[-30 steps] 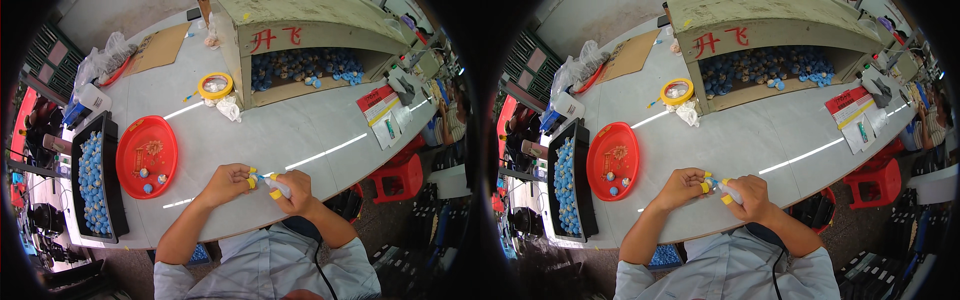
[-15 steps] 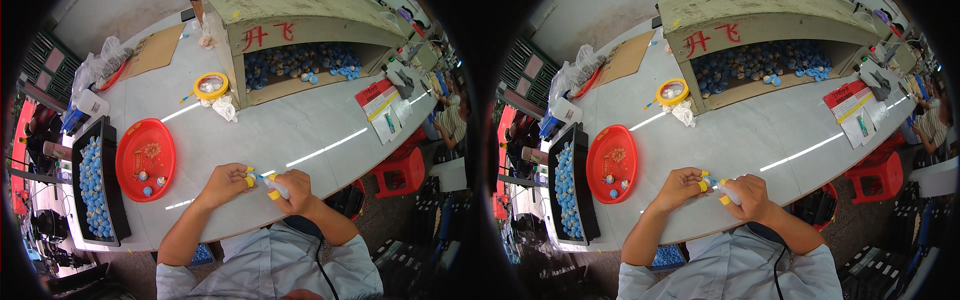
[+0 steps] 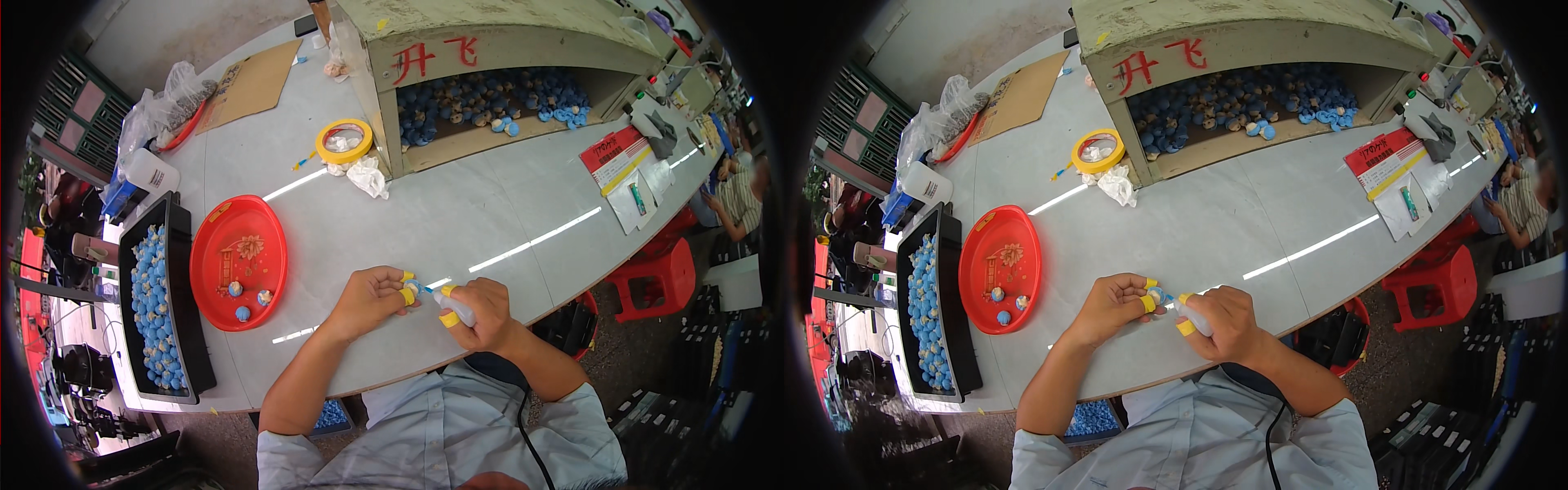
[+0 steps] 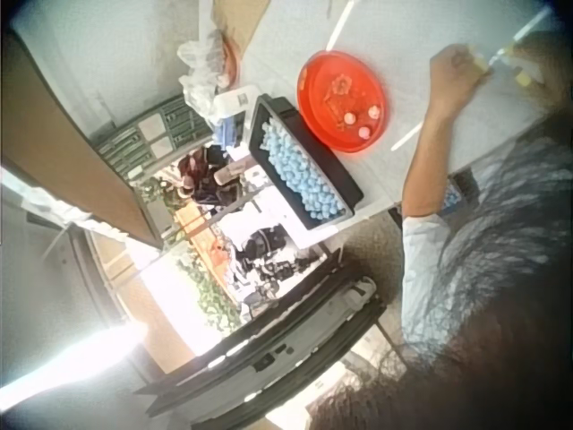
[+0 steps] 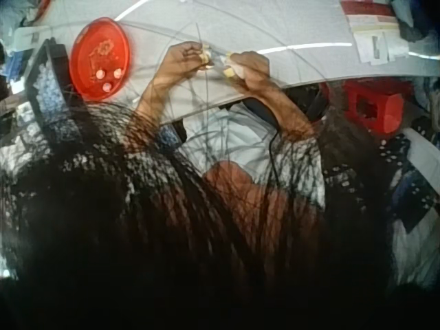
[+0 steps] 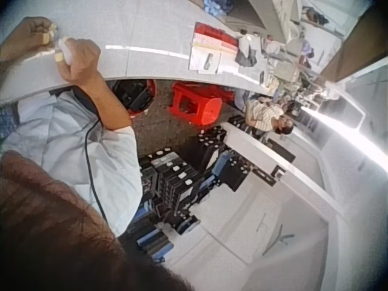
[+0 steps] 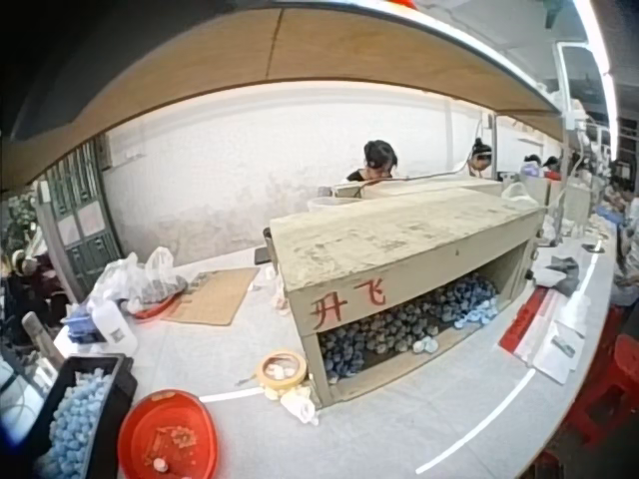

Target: The person applies glue to small figurine parts using a squeeze bottle and fits the pieces together by hand.

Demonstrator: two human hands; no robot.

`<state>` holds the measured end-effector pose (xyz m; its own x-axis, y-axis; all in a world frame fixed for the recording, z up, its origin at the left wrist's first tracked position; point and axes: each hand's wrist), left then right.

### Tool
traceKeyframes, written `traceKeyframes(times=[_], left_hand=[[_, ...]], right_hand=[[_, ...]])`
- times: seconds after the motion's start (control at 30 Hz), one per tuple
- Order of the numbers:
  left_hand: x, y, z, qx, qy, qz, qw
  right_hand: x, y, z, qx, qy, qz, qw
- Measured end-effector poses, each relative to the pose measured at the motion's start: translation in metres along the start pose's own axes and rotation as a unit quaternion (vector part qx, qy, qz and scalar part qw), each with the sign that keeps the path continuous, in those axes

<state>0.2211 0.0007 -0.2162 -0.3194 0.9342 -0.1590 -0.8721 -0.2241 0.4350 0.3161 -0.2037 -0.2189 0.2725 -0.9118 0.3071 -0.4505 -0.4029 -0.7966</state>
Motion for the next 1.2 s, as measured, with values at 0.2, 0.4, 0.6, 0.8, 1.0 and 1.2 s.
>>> traceKeyframes(times=[0.2,0.4,0.6,0.8,1.0,1.2], left_hand=[[0.0,0.0,0.0,0.0,-0.001,0.007,1.0],[0.001,-0.002,-0.003,-0.003,-0.004,0.004,1.0],[0.001,-0.001,0.001,-0.002,0.008,0.006,1.0],[0.002,-0.002,0.0,0.0,0.015,0.012,1.0],[-0.002,0.001,0.012,0.017,-0.005,0.022,1.0],[0.005,0.0,0.006,0.012,0.084,0.02,0.996]], right_hand=[[0.001,0.0,-0.001,0.0,-0.006,0.002,1.0],[-0.001,0.0,0.0,-0.005,0.001,-0.007,1.0],[-0.001,0.004,0.004,0.015,-0.013,0.015,1.0],[-0.003,0.002,0.004,0.02,-0.011,0.007,1.0],[0.006,0.008,0.007,-0.032,-0.034,0.059,0.997],[0.006,0.008,0.009,-0.052,-0.048,0.092,0.993]])
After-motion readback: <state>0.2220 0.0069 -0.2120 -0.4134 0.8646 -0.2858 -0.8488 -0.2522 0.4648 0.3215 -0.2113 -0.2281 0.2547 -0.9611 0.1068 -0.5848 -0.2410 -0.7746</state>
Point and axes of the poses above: each hand's wrist, its own y-axis away from the middle knuckle, its own x-axis out of the back of the hand, z = x × y, and after that the axes turned 12 degrees about z, right-handed
